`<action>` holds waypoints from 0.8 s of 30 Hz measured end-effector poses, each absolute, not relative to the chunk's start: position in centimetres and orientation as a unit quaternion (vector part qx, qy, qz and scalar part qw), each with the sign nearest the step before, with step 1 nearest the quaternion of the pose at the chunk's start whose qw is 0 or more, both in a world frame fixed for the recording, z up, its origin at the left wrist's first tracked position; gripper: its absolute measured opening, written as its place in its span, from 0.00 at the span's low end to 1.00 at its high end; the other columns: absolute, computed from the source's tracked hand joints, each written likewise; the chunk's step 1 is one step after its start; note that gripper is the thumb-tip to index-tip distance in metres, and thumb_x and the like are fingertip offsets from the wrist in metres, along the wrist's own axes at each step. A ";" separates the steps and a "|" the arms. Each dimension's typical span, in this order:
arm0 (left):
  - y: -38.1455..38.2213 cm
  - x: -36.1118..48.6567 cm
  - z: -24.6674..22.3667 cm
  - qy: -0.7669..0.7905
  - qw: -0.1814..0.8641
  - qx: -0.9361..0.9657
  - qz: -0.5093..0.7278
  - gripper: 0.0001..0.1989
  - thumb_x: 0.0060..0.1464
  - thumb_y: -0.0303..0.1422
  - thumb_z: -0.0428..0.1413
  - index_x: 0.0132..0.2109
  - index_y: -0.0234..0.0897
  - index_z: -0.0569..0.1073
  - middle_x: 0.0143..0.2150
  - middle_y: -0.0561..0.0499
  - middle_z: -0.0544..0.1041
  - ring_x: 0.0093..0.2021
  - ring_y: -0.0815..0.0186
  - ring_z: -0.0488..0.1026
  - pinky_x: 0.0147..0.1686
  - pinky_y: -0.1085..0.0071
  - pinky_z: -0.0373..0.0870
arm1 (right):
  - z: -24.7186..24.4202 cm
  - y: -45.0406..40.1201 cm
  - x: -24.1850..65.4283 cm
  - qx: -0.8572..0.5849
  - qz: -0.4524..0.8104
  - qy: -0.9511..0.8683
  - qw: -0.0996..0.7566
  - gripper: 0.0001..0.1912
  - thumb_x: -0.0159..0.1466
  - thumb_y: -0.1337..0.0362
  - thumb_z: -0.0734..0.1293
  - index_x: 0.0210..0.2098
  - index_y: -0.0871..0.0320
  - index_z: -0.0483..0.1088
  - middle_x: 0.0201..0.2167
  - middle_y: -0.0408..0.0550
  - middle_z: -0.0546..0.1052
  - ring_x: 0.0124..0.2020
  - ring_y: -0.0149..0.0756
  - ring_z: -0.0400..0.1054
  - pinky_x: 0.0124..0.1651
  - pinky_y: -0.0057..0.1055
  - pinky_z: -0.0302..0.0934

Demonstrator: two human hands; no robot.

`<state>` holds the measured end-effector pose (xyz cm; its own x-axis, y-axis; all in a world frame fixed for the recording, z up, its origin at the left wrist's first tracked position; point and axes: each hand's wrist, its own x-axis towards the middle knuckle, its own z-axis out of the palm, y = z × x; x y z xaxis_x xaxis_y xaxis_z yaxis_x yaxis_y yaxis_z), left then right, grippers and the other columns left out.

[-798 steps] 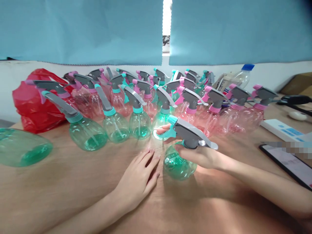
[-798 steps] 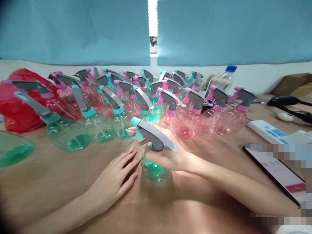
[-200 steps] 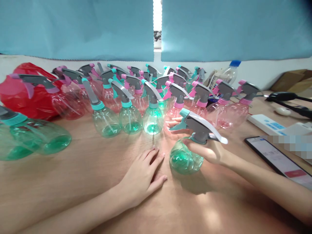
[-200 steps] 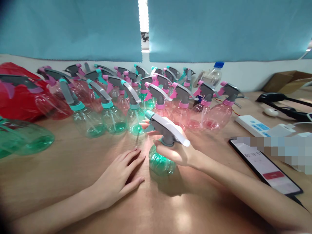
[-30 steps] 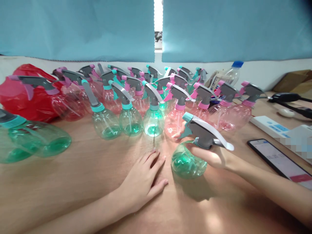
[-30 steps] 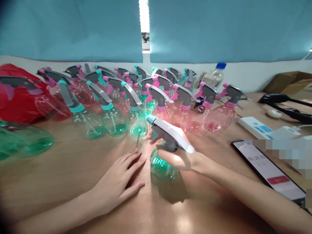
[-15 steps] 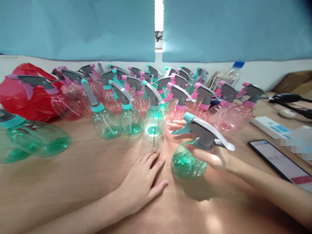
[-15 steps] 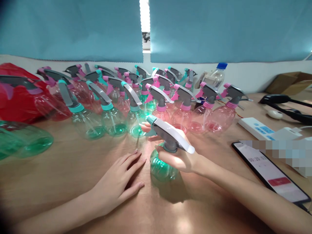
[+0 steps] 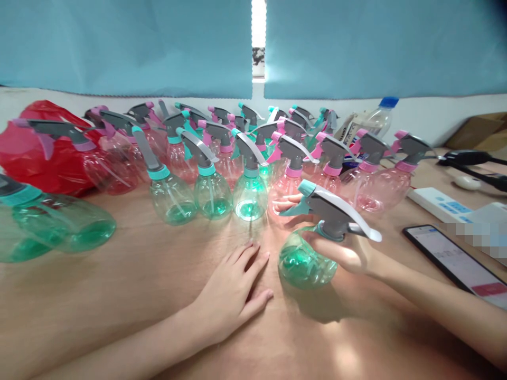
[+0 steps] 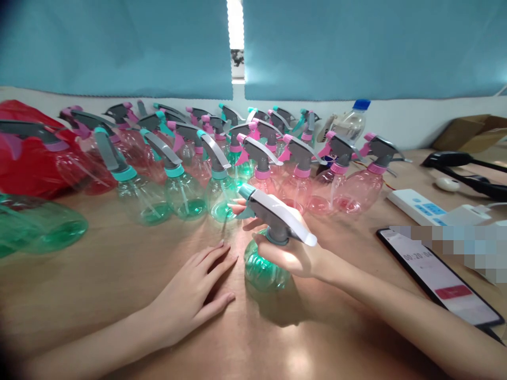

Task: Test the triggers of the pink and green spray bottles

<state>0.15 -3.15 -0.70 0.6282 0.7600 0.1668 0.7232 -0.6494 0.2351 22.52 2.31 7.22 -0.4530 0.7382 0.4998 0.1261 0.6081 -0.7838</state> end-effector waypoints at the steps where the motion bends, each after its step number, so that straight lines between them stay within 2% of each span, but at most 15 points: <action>1: -3.2 0.1 -0.7 0.412 0.074 0.899 0.128 0.27 0.63 0.42 0.50 0.64 0.33 0.60 0.62 0.37 0.63 0.62 0.48 0.58 0.57 0.49 0.61 | 7.2 2.3 22.5 -0.277 0.346 -0.779 0.442 0.33 0.54 0.72 0.64 0.58 0.49 0.62 0.48 0.50 0.76 0.44 0.45 0.75 0.41 0.39 0.73; 6: -3.1 0.1 -0.7 0.411 0.072 0.899 0.131 0.27 0.63 0.43 0.49 0.63 0.33 0.60 0.62 0.37 0.63 0.62 0.48 0.58 0.56 0.49 0.61 | 7.3 2.4 22.4 -0.286 0.352 -0.783 0.426 0.31 0.53 0.73 0.63 0.57 0.51 0.64 0.47 0.50 0.77 0.44 0.45 0.74 0.41 0.39 0.73; 12: -3.1 0.2 -0.8 0.409 0.064 0.902 0.126 0.27 0.63 0.43 0.49 0.63 0.32 0.60 0.62 0.36 0.63 0.62 0.49 0.58 0.57 0.50 0.60 | 7.4 2.2 22.5 -0.299 0.340 -0.778 0.436 0.34 0.54 0.70 0.64 0.60 0.48 0.60 0.49 0.49 0.76 0.44 0.45 0.74 0.38 0.39 0.73; 18: -3.1 0.3 -0.5 0.412 0.067 0.902 0.114 0.28 0.63 0.43 0.49 0.63 0.31 0.60 0.62 0.36 0.63 0.61 0.48 0.58 0.57 0.50 0.60 | 7.8 2.2 22.3 -0.292 0.338 -0.782 0.434 0.33 0.54 0.70 0.64 0.59 0.49 0.61 0.47 0.49 0.77 0.43 0.45 0.74 0.41 0.41 0.73; 24: -3.1 0.2 -0.5 0.410 0.068 0.902 0.117 0.28 0.63 0.43 0.49 0.63 0.31 0.60 0.62 0.36 0.62 0.62 0.48 0.58 0.57 0.50 0.60 | 8.0 2.1 22.3 -0.296 0.349 -0.780 0.426 0.34 0.50 0.73 0.61 0.57 0.50 0.62 0.44 0.49 0.78 0.41 0.44 0.75 0.36 0.36 0.73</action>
<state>0.23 -3.12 -0.53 0.6369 0.7554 0.1542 0.7235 -0.6547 0.2190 22.27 2.12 7.96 -0.4618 0.7601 0.4572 0.1650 0.5801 -0.7977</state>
